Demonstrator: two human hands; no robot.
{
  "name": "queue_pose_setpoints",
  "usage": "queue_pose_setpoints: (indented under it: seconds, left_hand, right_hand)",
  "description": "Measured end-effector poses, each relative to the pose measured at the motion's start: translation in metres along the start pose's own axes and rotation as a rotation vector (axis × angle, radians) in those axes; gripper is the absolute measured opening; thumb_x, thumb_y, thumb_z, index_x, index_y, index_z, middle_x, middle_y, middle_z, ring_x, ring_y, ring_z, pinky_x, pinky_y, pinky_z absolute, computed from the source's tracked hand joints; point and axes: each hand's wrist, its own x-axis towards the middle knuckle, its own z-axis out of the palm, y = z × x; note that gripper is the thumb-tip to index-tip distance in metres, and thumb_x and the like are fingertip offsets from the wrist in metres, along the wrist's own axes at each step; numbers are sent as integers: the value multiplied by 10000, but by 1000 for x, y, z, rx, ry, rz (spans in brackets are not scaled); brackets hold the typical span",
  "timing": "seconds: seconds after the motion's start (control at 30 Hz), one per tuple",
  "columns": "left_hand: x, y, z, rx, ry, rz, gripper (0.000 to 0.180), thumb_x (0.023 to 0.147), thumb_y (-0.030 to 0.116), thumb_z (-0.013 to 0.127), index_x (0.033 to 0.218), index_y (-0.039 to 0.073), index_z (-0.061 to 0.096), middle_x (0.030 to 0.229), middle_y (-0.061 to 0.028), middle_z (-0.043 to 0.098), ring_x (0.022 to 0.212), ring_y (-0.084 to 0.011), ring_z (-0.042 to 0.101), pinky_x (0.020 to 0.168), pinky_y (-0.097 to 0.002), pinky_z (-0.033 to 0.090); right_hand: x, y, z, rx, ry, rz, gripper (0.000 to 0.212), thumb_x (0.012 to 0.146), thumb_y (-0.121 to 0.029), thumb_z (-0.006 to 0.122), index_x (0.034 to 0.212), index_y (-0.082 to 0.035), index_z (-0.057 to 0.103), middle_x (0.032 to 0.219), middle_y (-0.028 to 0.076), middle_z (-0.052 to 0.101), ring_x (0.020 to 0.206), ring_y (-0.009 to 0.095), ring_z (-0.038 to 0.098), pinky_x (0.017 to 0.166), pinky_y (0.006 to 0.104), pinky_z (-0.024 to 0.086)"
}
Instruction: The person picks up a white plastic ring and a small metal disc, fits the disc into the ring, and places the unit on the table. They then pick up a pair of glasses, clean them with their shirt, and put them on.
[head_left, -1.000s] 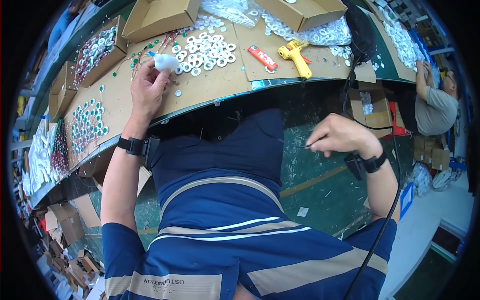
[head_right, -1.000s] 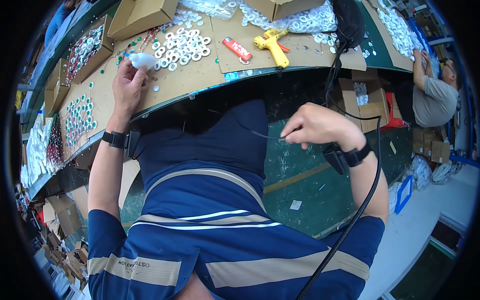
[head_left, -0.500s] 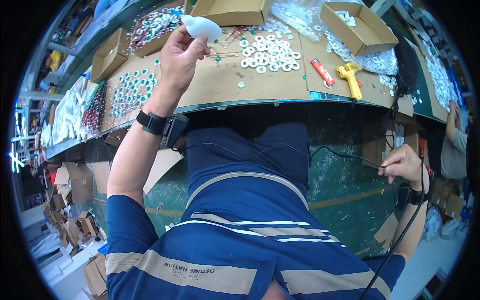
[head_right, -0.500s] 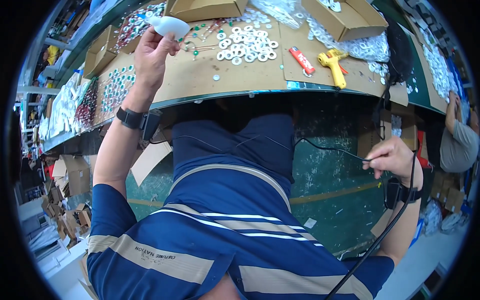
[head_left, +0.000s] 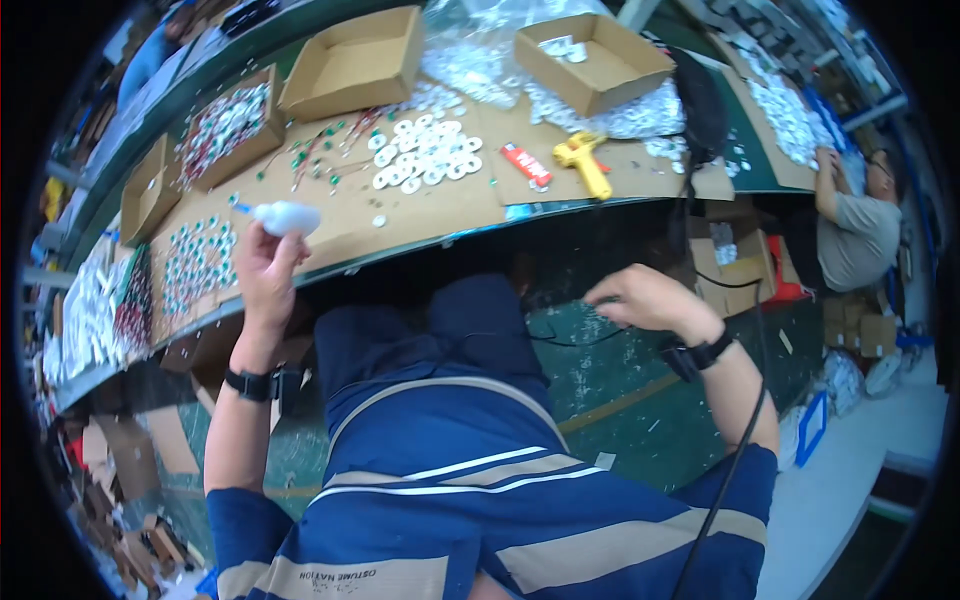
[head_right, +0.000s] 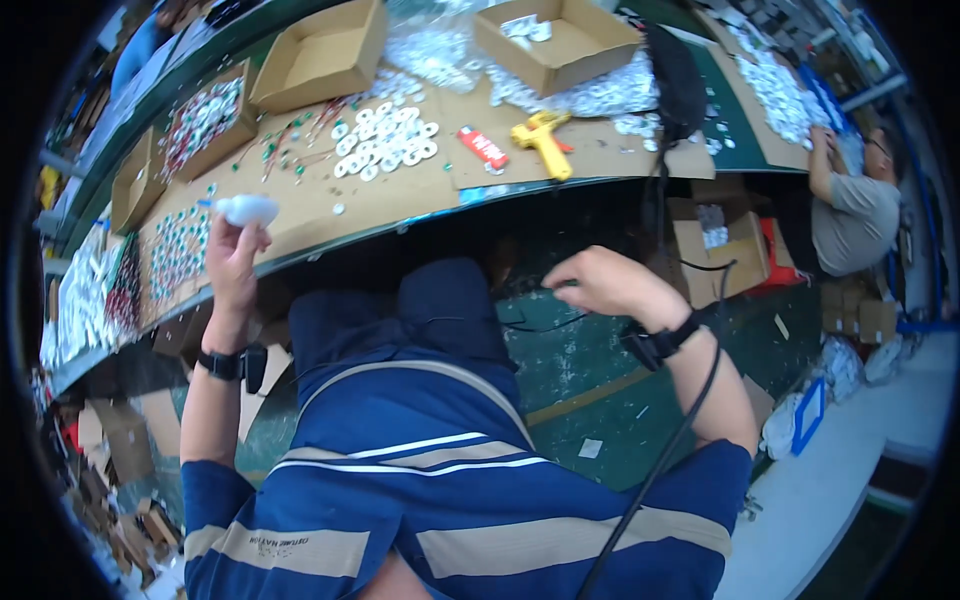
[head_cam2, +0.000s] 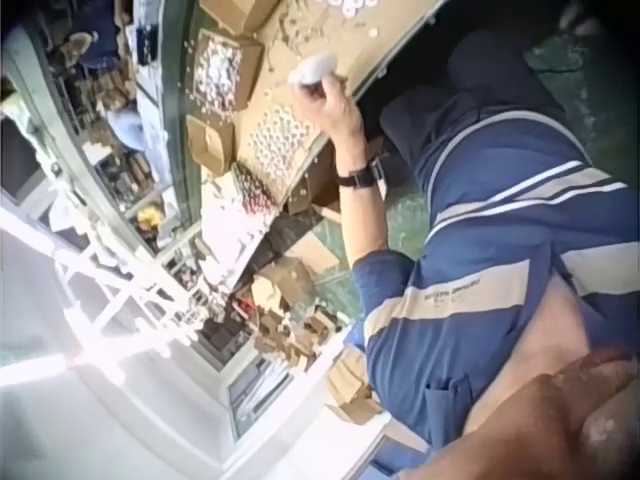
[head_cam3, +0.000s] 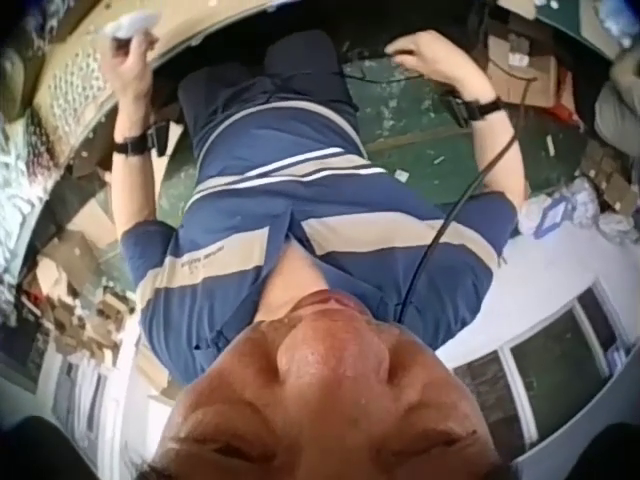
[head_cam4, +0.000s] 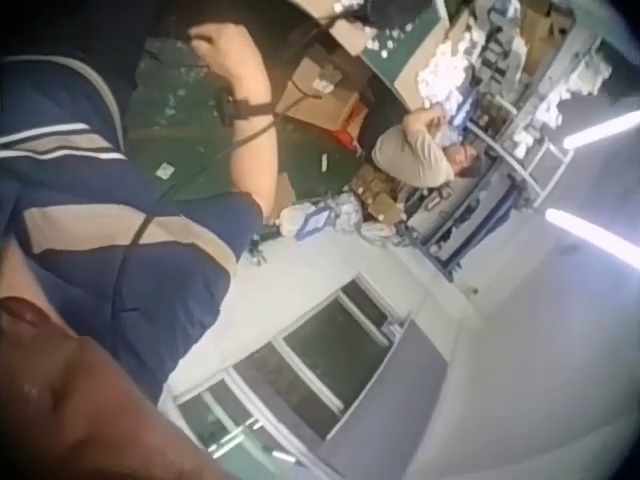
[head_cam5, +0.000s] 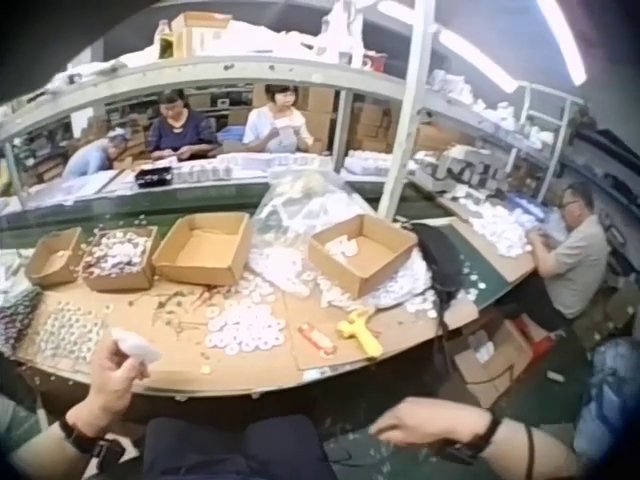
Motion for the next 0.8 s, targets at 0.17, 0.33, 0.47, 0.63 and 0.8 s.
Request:
queue_pose_setpoints:
  seconds: [0.17,0.33,0.47,0.63,0.8]
  left_hand:
    - [16,-17,1,101,70,14,357,1128,96,727,1461,4,638,1119,-63,749,896,-123,711,801,-275,577]
    - [28,-46,26,16,161,-38,351,1124,82,709,1456,-5,635,1148,-64,740,904,-112,701,793,-264,574]
    - [26,-54,26,-22,88,-27,339,1135,79,698,1453,-10,623,1157,-66,735,894,-109,693,790,-269,575]
    - [28,-62,17,-72,180,4,327,1156,95,682,1459,-4,610,1129,-61,722,877,-106,682,775,-255,563]
    - [25,-64,18,-144,255,-16,317,1146,81,687,1442,-6,614,1141,-73,728,870,-107,687,775,-260,573]
  right_hand:
    - [33,-15,10,79,403,-150,243,987,-83,769,1210,-15,837,1102,179,836,1008,354,815,891,408,652]
    - [76,-35,0,-31,680,-277,209,1015,-100,742,1190,-35,836,1117,164,830,1046,369,799,928,445,645]
    - [101,-40,5,-24,772,-340,191,1013,-83,741,1167,-31,841,1122,157,839,1060,349,804,936,431,643]
    - [126,-45,11,66,831,-307,191,1016,-114,724,1151,-54,844,1134,142,840,1042,372,794,939,467,642]
    - [150,-63,7,116,876,-352,190,1014,-91,717,1147,-36,842,1136,149,843,1035,361,801,930,453,641]
